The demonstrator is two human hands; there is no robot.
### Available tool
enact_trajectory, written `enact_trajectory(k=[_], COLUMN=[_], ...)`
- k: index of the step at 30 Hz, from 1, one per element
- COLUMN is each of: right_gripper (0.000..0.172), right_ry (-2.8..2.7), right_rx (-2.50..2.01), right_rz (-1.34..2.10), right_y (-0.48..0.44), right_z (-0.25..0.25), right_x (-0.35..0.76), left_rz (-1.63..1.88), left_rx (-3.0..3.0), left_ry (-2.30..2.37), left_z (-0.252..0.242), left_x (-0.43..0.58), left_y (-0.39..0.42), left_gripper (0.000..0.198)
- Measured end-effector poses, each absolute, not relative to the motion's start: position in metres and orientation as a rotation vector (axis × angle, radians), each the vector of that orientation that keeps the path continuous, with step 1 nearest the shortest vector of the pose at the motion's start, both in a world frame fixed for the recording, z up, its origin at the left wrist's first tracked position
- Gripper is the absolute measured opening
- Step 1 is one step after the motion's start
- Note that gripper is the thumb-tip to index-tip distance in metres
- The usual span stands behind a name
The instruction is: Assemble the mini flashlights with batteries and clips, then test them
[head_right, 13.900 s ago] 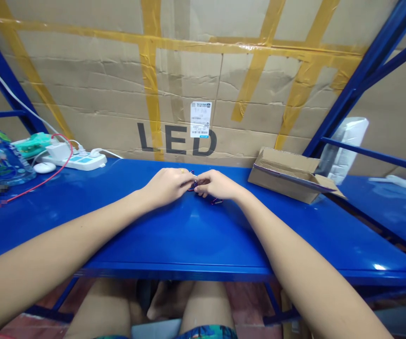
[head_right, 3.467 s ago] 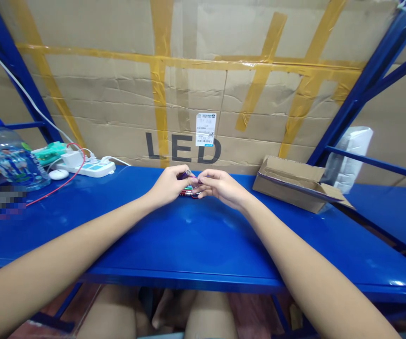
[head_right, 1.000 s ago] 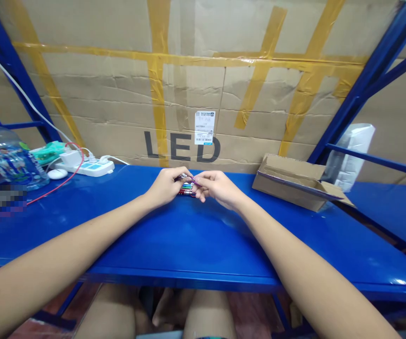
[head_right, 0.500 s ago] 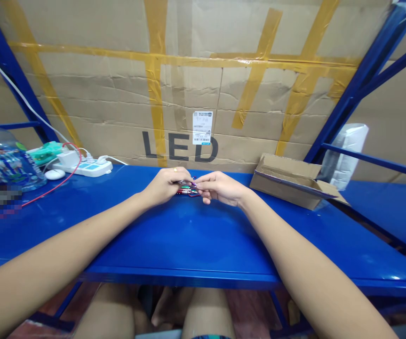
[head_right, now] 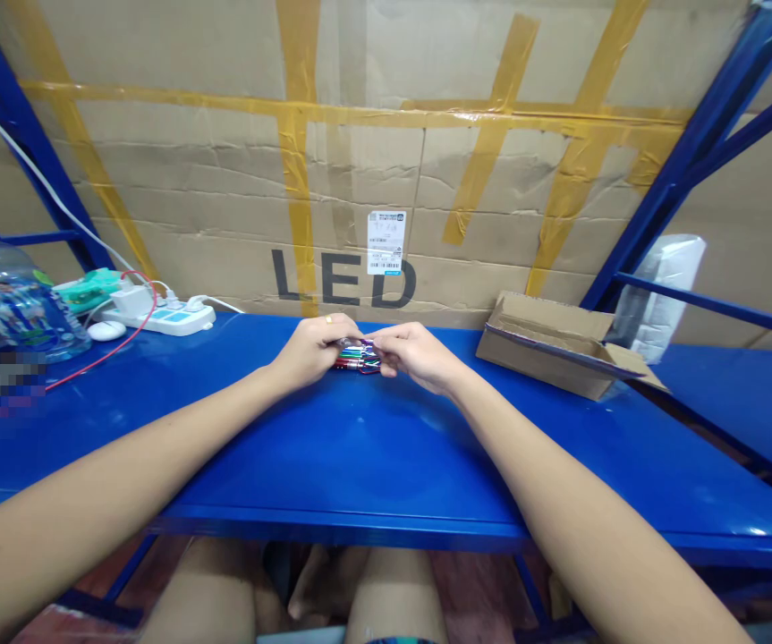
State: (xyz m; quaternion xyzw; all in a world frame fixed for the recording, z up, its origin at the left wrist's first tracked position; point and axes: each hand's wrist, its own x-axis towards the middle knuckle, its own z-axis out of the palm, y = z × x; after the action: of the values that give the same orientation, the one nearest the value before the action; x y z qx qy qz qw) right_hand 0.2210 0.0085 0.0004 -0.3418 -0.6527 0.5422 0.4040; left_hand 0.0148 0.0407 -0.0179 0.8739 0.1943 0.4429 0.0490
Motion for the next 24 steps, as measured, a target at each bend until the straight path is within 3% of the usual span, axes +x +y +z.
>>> enact_trajectory(k=[9, 17, 22, 24], right_gripper=[0.032, 0.032, 0.03, 0.029], right_ry=[-1.922, -2.163, -2.163, -2.156], right_rx=[-1.024, -1.076, -1.132, -1.129], right_rz=[0.886, 0.088, -0.079, -0.133], right_y=[0.005, 0.007, 0.01, 0.011], right_z=[0.0, -0.007, -0.011, -0.011], right_x=[0.218, 0.211, 0.213, 0.215], left_rz=[1.36, 1.209, 1.108, 1.072], left_rx=[2.752, 2.753, 2.615, 2.49], left_ry=[0.57, 0.812, 0.99, 1.071], left_z=[-0.026, -0.024, -0.021, -0.018], left_x=[0.015, 0.021, 0.028, 0.029], left_y=[0.044, 0.04, 0.031, 0.026], left_gripper=[0.036, 0.033, 0.016, 0.024])
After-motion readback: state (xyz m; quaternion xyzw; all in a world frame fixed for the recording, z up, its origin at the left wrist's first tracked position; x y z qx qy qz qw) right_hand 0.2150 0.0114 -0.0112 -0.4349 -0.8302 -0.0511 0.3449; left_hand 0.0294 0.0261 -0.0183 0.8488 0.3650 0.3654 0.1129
